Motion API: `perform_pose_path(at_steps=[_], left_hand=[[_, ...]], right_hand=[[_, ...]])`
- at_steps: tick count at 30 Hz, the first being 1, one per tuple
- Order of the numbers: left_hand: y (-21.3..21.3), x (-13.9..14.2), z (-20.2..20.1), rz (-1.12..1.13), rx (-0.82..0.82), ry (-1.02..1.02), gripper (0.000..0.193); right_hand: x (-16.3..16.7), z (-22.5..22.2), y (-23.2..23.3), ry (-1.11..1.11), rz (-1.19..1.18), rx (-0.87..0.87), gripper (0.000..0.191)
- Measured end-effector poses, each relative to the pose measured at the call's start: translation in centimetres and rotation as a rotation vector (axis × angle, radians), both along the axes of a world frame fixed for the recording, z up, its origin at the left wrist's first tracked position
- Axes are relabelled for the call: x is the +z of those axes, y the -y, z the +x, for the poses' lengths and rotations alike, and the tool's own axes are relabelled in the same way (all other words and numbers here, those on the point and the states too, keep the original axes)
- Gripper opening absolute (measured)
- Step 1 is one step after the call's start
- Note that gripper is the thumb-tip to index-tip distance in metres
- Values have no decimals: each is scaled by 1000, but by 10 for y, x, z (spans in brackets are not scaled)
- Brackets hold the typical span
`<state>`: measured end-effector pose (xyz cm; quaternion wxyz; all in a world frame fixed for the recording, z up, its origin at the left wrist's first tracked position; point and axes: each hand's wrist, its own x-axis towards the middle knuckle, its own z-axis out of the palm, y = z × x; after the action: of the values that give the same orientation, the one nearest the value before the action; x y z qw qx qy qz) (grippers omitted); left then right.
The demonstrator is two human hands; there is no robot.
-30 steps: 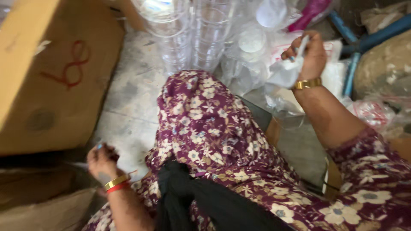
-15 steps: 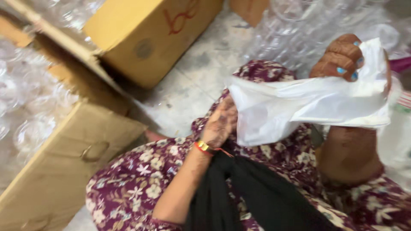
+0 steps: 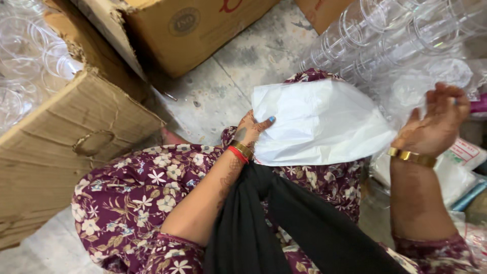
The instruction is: The person sits on the floor among cartons of clear plastic cups and inserts cups one at a time into clear plastic bags, then sets filled bags of stacked cups aside with other packed bags.
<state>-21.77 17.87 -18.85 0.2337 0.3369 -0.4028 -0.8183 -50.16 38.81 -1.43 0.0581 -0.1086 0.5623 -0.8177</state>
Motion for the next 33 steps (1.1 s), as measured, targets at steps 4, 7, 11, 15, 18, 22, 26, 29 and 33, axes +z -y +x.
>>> perform_pose_path(at_steps=[4,7,11,15,18,22,26,29,33], left_hand=[[2,-3,-2,299,12,-193,40],[4,-6,5,387,-10,-207,38],[5,-18,16,496,83,-256,38],[6,-45,18,464,94,-332,39],[10,-57,17,402,67,-281,34],[30,-26,23,250,87,-217,29],[50,71,56,-104,318,-157,25],[32,155,90,-404,328,-163,22],[-3,230,92,-1518,-97,-61,32]], right_hand=[[-25,45,17,-516,376,370,47],[-39,86,38,-1099,847,572,57],[-51,125,56,-1182,1276,687,70],[-57,133,51,-1200,1395,660,80],[-65,121,44,-1103,1338,612,83],[-71,88,34,-975,1343,480,89],[-57,76,24,-779,1022,514,74],[-30,101,13,-491,648,682,66],[-1,134,47,103,192,1015,73]])
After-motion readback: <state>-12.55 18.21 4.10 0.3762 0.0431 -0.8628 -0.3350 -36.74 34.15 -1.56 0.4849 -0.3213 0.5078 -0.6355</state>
